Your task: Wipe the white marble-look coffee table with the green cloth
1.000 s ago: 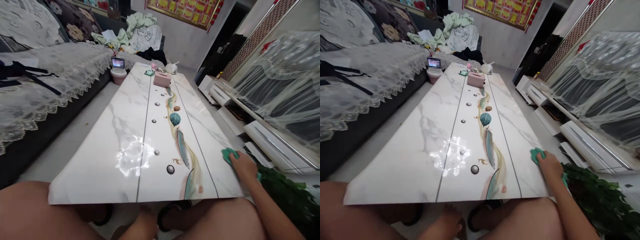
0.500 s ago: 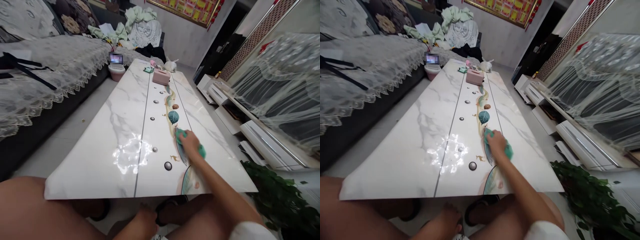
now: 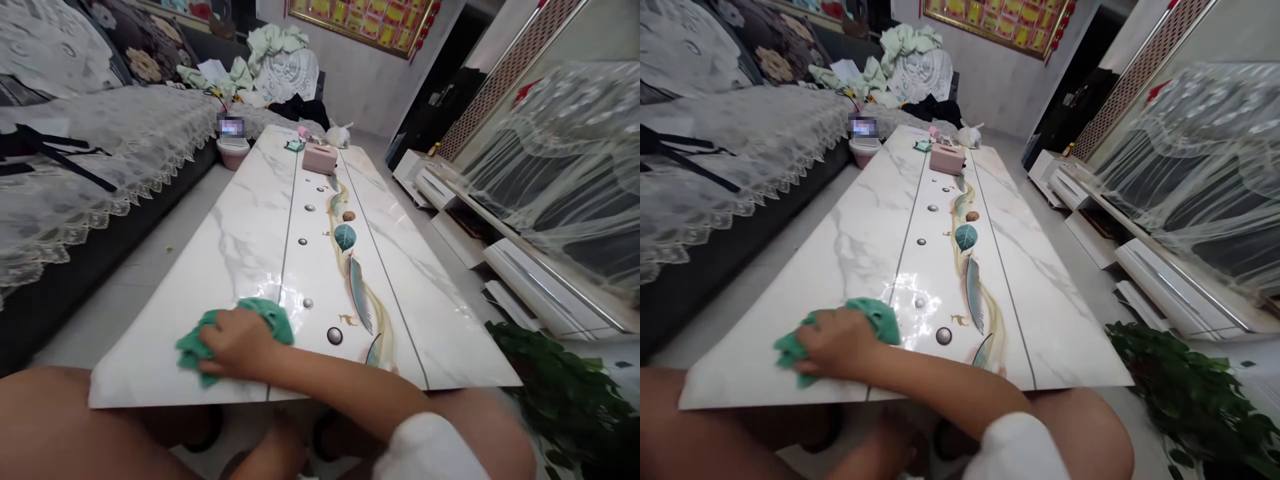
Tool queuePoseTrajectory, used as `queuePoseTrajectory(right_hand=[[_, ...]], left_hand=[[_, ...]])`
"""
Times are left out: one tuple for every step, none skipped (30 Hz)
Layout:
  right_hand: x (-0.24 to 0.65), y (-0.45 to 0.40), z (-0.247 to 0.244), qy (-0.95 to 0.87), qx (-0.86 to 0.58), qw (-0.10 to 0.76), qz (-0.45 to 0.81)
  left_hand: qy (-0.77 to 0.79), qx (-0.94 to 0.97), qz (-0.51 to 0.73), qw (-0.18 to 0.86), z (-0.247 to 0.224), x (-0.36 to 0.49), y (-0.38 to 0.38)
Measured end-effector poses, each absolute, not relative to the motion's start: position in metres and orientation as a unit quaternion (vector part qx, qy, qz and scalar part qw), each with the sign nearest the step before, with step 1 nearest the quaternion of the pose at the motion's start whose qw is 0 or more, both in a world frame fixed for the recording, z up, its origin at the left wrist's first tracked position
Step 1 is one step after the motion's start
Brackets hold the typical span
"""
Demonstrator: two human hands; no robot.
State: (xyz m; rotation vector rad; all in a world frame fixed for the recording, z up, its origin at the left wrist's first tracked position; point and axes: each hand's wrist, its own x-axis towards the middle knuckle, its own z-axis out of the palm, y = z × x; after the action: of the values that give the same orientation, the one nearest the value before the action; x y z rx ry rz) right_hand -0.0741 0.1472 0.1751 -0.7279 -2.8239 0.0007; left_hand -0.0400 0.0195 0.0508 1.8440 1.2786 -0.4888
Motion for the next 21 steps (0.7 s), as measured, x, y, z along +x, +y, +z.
queuePoseTrajectory(right_hand=[[-0.038,0.158,0.174,-0.948,-0.296,0.113,0.006],[0.003,0.167,0.173,-0.925,-0.362,0.117,0.005],[0.048,0.174,0.173,-0.887,-0.444,0.123,-0.004],[0.096,0.177,0.174,-0.844,-0.522,0.126,-0.011],[0.147,0.176,0.175,-0.786,-0.604,0.133,-0.022],[0.197,0.174,0.177,-0.723,-0.676,0.138,-0.032],[0.246,0.169,0.179,-0.670,-0.729,0.139,-0.033],[0.292,0.163,0.181,-0.615,-0.776,0.136,-0.031],[0.331,0.157,0.182,-0.564,-0.816,0.127,-0.016],[0.364,0.151,0.183,-0.528,-0.841,0.120,-0.006],[0.389,0.145,0.183,-0.507,-0.854,0.117,-0.001],[0.407,0.141,0.182,-0.502,-0.857,0.114,-0.003],[0.417,0.139,0.181,-0.510,-0.853,0.112,-0.012],[0.422,0.139,0.180,-0.523,-0.845,0.108,-0.024],[0.422,0.140,0.179,-0.529,-0.842,0.101,-0.033],[0.419,0.144,0.180,-0.526,-0.845,0.091,-0.040],[0.414,0.148,0.181,-0.515,-0.852,0.081,-0.043],[0.408,0.153,0.184,-0.499,-0.862,0.070,-0.042],[0.400,0.158,0.187,-0.483,-0.872,0.059,-0.041],[0.391,0.164,0.190,-0.472,-0.880,0.048,-0.039],[0.380,0.169,0.193,-0.466,-0.883,0.035,-0.038]], left_hand=[[0.508,0.725,-0.221,0.410,0.055,-0.039,0.020],[0.504,0.720,-0.241,0.412,0.059,-0.039,0.020],[0.498,0.718,-0.253,0.414,0.062,-0.038,0.021],[0.493,0.720,-0.257,0.417,0.065,-0.038,0.021],[0.488,0.722,-0.256,0.418,0.067,-0.038,0.022],[0.486,0.724,-0.254,0.418,0.069,-0.038,0.022],[0.488,0.725,-0.251,0.416,0.071,-0.039,0.022],[0.492,0.726,-0.248,0.412,0.072,-0.038,0.022],[0.496,0.725,-0.247,0.409,0.074,-0.038,0.022],[0.501,0.724,-0.246,0.406,0.075,-0.038,0.022],[0.505,0.723,-0.245,0.404,0.077,-0.037,0.022],[0.507,0.722,-0.244,0.403,0.079,-0.036,0.023],[0.507,0.723,-0.241,0.402,0.081,-0.035,0.023],[0.508,0.724,-0.238,0.401,0.083,-0.034,0.023],[0.507,0.725,-0.237,0.401,0.085,-0.034,0.023],[0.506,0.726,-0.236,0.401,0.087,-0.035,0.024],[0.504,0.727,-0.236,0.403,0.088,-0.036,0.024],[0.502,0.728,-0.234,0.404,0.089,-0.037,0.025],[0.501,0.729,-0.231,0.405,0.089,-0.039,0.026],[0.505,0.729,-0.226,0.403,0.089,-0.041,0.027],[0.512,0.728,-0.220,0.400,0.089,-0.043,0.028]])
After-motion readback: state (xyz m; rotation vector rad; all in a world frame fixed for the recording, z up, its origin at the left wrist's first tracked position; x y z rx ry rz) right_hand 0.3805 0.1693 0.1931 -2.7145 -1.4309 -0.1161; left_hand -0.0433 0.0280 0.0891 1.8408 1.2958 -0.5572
